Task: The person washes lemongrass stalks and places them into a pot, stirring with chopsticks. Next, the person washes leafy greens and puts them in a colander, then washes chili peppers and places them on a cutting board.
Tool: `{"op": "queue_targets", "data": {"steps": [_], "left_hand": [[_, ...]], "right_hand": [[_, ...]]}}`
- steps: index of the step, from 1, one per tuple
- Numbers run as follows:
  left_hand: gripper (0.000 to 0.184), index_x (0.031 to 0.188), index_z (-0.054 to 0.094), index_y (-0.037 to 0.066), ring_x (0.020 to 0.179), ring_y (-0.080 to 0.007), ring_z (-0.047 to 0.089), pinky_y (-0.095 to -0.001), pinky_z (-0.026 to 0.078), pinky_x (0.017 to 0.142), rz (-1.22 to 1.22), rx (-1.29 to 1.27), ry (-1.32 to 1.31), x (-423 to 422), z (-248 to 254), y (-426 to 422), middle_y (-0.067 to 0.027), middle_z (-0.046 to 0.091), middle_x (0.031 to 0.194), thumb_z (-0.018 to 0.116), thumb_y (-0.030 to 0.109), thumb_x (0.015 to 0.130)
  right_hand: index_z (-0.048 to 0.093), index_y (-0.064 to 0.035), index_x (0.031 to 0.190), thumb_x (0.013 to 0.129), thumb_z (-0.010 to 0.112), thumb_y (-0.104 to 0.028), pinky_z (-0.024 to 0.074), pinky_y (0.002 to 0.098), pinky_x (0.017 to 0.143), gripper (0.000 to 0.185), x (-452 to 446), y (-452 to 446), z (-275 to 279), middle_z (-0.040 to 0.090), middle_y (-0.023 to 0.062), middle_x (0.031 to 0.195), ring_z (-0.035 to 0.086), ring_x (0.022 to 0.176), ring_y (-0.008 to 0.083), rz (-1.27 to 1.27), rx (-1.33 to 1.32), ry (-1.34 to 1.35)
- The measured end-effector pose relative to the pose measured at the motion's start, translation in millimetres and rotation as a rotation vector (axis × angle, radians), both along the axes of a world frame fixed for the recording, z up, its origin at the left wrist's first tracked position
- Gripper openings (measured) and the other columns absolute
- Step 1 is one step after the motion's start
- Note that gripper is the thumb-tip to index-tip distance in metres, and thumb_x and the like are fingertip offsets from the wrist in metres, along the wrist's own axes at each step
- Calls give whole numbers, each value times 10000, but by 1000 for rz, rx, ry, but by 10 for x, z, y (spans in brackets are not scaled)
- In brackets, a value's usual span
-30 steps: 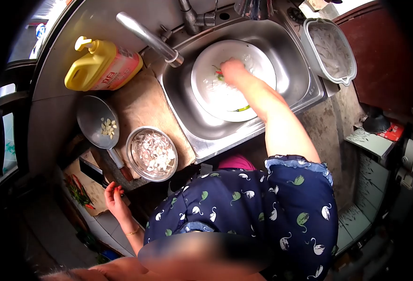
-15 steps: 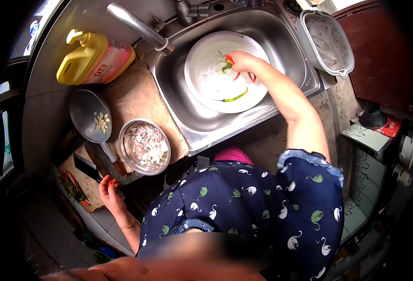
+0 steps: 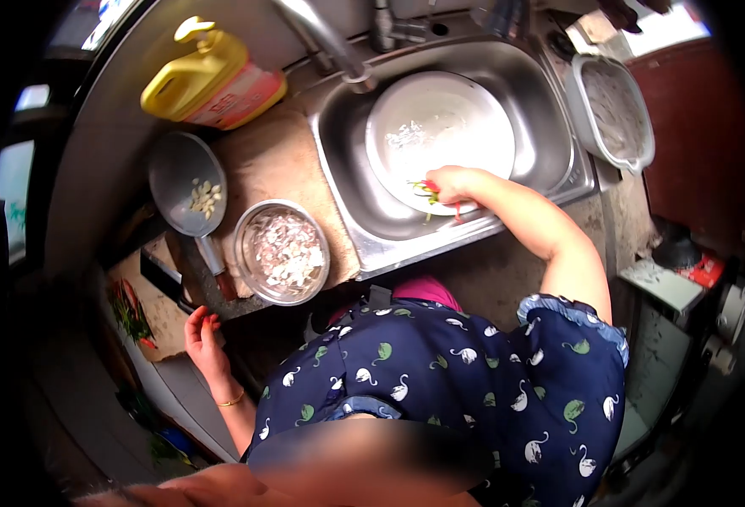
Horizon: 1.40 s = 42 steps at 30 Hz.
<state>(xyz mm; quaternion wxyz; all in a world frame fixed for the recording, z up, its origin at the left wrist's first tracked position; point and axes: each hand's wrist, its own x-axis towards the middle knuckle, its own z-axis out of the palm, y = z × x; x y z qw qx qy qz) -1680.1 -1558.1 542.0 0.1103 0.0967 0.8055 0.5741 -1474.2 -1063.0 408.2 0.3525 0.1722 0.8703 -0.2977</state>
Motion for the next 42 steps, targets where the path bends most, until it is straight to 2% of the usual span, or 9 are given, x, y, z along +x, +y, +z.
{"op": "queue_targets", "data": {"steps": [10,12,17,20,25,28,31,36,42], "left_hand": [[191,1041,579,-8,829,-104,576,-218,461,749,84,20,0,47,61,-438,-39,588,955,517,-23,861],[178,1011,588,-13,829,-104,566,-217,458,750,83,28,23,-53,-11,-607,-34,568,947,531,-29,843],[175,1002,593,-7,800,-105,578,-222,461,718,85,-7,96,-303,30,-963,-42,573,916,550,-8,832],[180,1016,590,-4,799,-104,587,-219,462,714,59,17,125,-570,-14,-1325,-32,567,933,543,-4,843],[156,995,585,-5,803,-83,535,-207,438,720,32,47,241,-1195,-170,-2103,-28,528,959,547,-3,843],[155,987,579,-2,779,-120,547,-236,461,688,17,88,291,-1610,-163,-2471,-74,539,963,541,3,837],[179,997,578,4,828,-133,539,-245,456,716,-30,48,439,-1919,-189,-2722,-74,539,988,543,-12,823],[217,1006,574,21,961,-241,531,-320,437,822,-119,-24,488,-2160,-94,-2711,-113,551,1046,569,17,788],[393,1194,472,4,1126,-314,444,-378,345,981,-148,-83,630,-2243,-157,-2658,-170,477,1195,549,27,808]], "right_hand": [[533,31,920,662,522,-22,476,385,755,263,-17,658,478,588,163,763,594,800,293,-868,-513,356],[551,27,908,677,537,-8,473,413,782,234,47,544,110,608,209,826,597,861,362,-289,504,222],[537,16,958,746,561,-47,464,393,726,223,28,162,719,607,231,858,601,824,342,-746,173,199],[525,24,937,715,517,-14,462,408,755,225,299,260,522,609,229,870,603,833,334,-402,737,271],[492,-32,886,629,504,-40,421,256,488,258,-400,-1245,1705,489,27,670,503,549,113,-871,-204,670],[469,-24,998,702,525,-54,446,229,409,303,-1425,-2745,2504,516,31,706,520,528,108,-883,-415,465],[435,9,1106,742,551,8,587,336,670,381,-2353,-3651,2081,488,68,846,552,663,152,-735,-830,569],[485,-34,801,752,535,-3,356,270,309,77,-3875,-5237,1372,486,35,641,482,462,112,-738,-925,286],[450,50,1055,700,614,-150,468,353,535,439,-4760,-6245,625,557,128,801,551,662,209,-818,-706,553]]}}
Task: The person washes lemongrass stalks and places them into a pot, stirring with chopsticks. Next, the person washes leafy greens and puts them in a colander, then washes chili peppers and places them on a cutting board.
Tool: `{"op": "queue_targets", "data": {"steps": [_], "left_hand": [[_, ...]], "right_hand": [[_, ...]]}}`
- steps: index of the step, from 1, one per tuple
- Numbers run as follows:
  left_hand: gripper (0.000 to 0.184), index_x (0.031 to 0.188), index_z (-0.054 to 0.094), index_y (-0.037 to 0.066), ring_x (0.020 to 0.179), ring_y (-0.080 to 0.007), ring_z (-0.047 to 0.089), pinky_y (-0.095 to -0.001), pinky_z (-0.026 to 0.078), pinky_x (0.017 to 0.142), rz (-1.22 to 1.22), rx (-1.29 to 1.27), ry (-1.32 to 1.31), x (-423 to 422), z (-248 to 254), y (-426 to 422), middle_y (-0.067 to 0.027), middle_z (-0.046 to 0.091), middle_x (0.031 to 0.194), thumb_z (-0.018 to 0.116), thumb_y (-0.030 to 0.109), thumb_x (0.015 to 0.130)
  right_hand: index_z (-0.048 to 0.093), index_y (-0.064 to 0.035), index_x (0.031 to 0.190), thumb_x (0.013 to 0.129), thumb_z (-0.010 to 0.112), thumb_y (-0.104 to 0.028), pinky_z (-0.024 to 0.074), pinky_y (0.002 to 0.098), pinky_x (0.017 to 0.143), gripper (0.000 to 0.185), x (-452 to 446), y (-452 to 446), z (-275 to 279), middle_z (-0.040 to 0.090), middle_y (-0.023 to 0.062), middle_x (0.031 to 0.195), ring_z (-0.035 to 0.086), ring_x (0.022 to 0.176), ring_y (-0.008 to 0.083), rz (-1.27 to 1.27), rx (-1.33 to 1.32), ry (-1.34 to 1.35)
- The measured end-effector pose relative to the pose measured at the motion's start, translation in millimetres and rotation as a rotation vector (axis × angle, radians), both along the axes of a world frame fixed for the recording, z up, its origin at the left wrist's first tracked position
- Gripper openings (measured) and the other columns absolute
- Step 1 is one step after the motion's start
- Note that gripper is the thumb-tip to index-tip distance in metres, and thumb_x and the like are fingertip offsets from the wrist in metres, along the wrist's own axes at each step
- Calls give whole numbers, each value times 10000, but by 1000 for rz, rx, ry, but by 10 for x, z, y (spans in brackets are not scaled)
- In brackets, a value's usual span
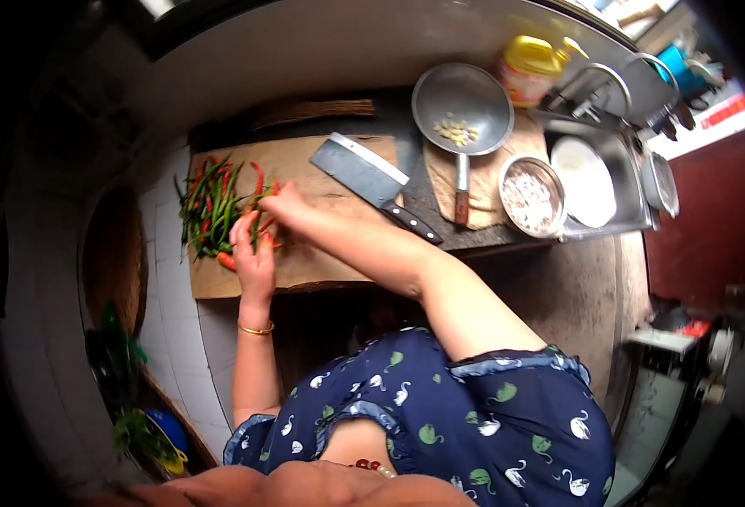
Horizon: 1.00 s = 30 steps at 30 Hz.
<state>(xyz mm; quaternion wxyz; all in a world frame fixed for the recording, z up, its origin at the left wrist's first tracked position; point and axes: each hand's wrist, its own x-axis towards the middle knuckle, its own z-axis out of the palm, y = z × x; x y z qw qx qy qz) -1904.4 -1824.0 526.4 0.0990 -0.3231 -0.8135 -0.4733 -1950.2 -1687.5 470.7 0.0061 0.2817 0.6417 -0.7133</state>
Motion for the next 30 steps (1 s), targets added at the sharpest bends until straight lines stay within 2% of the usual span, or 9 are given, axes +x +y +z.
{"op": "queue_targets", "data": {"steps": [4,8,11,13,17,22,24,27,30], "left_hand": [[450,1289,388,13,1197,-309,399,-379,309,1016,38,20,73,-79,-163,46,-165,428,1288,512,45,858],[517,1335,327,21,1223,-326,368,-405,291,1031,-20,-33,168,-28,-286,129,-164,389,1332,537,102,869],[511,1301,375,7,1219,-324,372,-413,287,1025,-59,-194,226,-65,-404,162,-154,404,1326,562,130,841],[487,1243,443,1,1191,-333,392,-427,299,998,-91,-332,288,-154,-499,170,-157,421,1299,579,119,790],[380,1133,532,13,1161,-355,410,-456,308,983,-27,-491,321,-144,-426,237,-175,463,1237,573,89,763],[401,1155,528,0,1100,-383,456,-433,357,953,-5,-385,314,-210,-403,206,-230,480,1199,570,63,761],[403,1177,522,-3,1122,-360,447,-413,368,950,55,-358,239,-83,-247,276,-220,457,1233,557,31,778],[369,1188,516,-4,1147,-313,441,-372,379,950,69,-204,112,180,-58,492,-192,436,1266,525,-2,819],[364,1185,514,-8,1162,-299,434,-374,368,959,51,-235,121,576,205,940,-172,440,1269,529,-8,822]], "right_hand": [[389,115,1147,728,579,-251,476,368,802,588,181,-145,497,541,253,1030,559,934,290,-32,-19,3],[570,79,915,787,427,-232,470,414,717,365,290,-89,697,598,238,868,590,811,320,106,-2,-28],[588,63,927,790,405,-238,470,413,777,378,179,-29,121,600,274,941,590,876,386,198,286,63],[599,33,1003,795,421,-218,471,426,809,372,342,106,288,592,286,971,569,947,426,143,294,63],[485,13,1215,808,477,-248,336,391,1000,484,1047,508,833,476,256,1225,432,1176,365,293,328,140],[549,-57,1166,792,540,-195,446,339,870,398,2251,1622,1289,582,173,1086,568,1001,274,304,378,351],[569,-39,1135,787,548,-157,479,292,793,367,2802,2165,1379,605,119,1030,593,917,201,74,4,175],[550,-6,1158,770,529,-96,494,280,766,399,3622,3270,1082,592,103,1033,580,886,143,-254,159,246],[481,-34,1249,764,638,-220,438,346,906,542,4448,4630,348,567,120,1119,537,999,190,-596,429,-64]]}}
